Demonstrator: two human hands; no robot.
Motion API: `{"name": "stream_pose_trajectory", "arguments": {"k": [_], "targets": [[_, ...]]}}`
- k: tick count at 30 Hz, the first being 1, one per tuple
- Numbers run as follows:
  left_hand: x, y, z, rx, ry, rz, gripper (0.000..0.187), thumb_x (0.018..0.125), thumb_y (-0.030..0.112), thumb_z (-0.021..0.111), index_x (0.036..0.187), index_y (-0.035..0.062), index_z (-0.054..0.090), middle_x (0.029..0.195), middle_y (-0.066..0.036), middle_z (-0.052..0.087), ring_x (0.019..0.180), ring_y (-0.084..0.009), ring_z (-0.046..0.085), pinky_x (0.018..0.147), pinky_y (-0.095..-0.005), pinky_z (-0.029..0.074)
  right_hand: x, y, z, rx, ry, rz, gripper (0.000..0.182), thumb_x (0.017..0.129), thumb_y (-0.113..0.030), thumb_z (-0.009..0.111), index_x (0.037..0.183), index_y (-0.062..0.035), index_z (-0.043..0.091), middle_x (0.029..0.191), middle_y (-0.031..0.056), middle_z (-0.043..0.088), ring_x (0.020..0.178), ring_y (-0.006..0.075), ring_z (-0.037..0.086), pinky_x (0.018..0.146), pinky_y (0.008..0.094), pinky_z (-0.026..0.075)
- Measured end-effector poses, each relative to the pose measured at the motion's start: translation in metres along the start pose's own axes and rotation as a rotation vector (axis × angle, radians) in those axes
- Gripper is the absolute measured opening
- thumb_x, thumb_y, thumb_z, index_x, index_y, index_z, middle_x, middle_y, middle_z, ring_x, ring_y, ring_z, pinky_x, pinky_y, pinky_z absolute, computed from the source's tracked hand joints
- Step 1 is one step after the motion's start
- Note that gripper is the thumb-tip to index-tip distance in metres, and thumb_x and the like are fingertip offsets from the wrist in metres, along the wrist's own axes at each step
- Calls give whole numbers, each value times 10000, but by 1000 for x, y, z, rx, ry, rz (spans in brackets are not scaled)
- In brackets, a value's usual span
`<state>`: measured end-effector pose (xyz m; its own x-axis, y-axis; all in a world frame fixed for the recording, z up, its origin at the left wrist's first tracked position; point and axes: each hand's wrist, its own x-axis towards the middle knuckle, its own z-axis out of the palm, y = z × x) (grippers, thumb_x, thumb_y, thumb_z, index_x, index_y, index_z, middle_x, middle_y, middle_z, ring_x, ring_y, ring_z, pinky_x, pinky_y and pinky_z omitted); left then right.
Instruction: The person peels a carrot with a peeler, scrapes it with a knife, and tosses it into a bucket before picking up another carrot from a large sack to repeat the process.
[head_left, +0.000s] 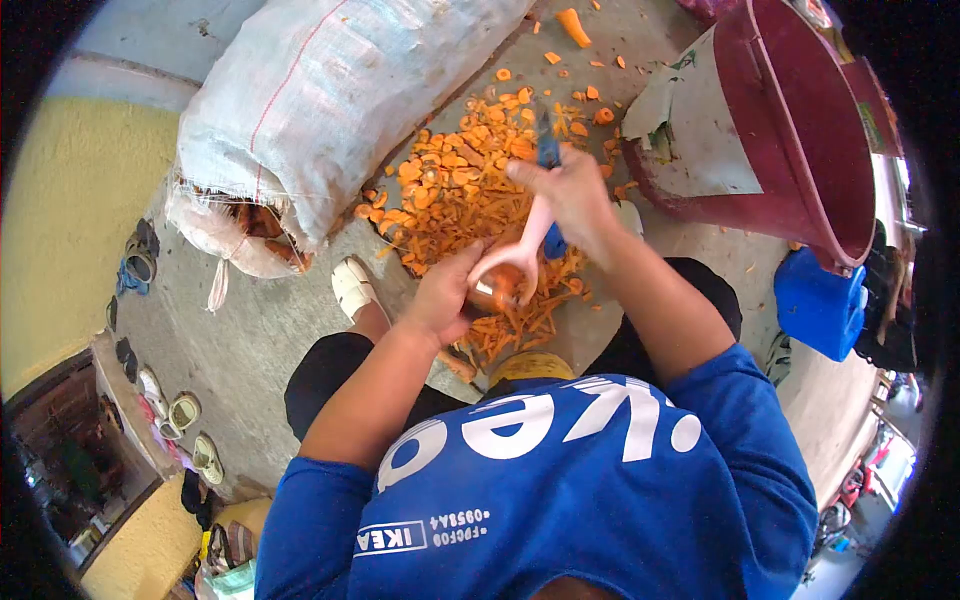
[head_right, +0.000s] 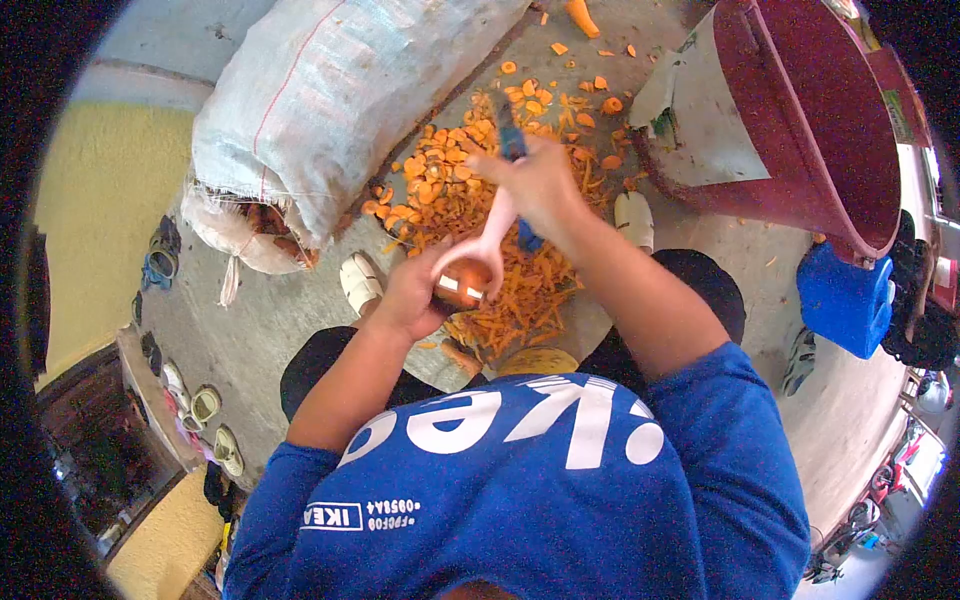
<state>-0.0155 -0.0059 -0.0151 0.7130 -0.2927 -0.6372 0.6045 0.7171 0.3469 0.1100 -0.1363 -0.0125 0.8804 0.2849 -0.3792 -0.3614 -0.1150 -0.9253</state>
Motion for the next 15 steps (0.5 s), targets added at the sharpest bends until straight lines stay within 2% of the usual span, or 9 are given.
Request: {"name": "stream_pose_trajectory", "arguments": {"k": [1, 4, 7, 8, 10, 12, 13, 15], "targets": [[-1, 0, 1, 30, 23, -3, 361, 875, 280, 342, 1110, 26, 440, 993, -84, 543, 846, -178, 556, 737, -320, 455, 13, 1, -9, -125, 147, 54, 211, 671, -161, 679, 733, -34, 522, 632, -13, 468, 529, 88, 406, 449, 246, 328], [-3, 2, 8, 40, 47, 21, 357, 873, 292, 347, 1086, 28, 459, 975, -83, 545, 851, -180, 550, 724, -328, 461, 51, 7, -52, -212, 443, -18, 215, 677, -171, 673, 742, -30, 525, 640, -8, 471, 538, 94, 412, 453, 252, 334], [-3, 3, 5, -10, 69, -8, 349, 873, 298, 350, 1063, 31, 471, 958, -79, 546, 847, -181, 548, 719, -331, 462, 20, -11, -28, 43, 251, 2, 217, 677, -175, 672, 756, -29, 532, 646, -7, 464, 540, 89, 408, 461, 239, 328], [-3, 5, 8, -26, 95, -7, 344, 872, 297, 353, 1056, 33, 474, 952, -78, 547, 846, -180, 547, 716, -331, 463, 3, -19, -11, 121, 172, -19, 272, 645, -215, 699, 673, -27, 505, 588, 7, 469, 519, 99, 437, 427, 265, 341], [-3, 5, 7, -18, 90, -17, 333, 870, 293, 362, 1046, 35, 478, 945, -75, 547, 846, -175, 545, 712, -330, 464, -6, 1, 2, 41, -30, -98, 275, 652, -225, 690, 677, -19, 509, 594, 6, 478, 518, 99, 434, 443, 273, 351], [-1, 3, 1, 31, 26, -37, 321, 866, 286, 374, 1039, 37, 481, 940, -68, 547, 849, -168, 541, 709, -328, 465, 0, 0, -4, -91, 27, -58, 291, 648, -241, 691, 679, -15, 511, 599, 10, 485, 511, 103, 431, 446, 278, 356], [3, -1, 4, 50, 77, 43, 310, 860, 269, 391, 1047, 38, 478, 940, -67, 543, 853, -159, 538, 711, -321, 465, 5, -2, -9, -155, 55, -39, 298, 646, -248, 692, 680, -13, 512, 602, 11, 488, 507, 105, 430, 448, 281, 359], [0, 0, 6, 54, 48, 32, 307, 858, 262, 394, 1052, 38, 476, 939, -66, 541, 850, -156, 537, 714, -317, 463, 42, 10, -42, -224, 284, -34, 263, 656, -222, 686, 723, -30, 520, 616, -14, 463, 521, 86, 401, 455, 252, 326]]}}
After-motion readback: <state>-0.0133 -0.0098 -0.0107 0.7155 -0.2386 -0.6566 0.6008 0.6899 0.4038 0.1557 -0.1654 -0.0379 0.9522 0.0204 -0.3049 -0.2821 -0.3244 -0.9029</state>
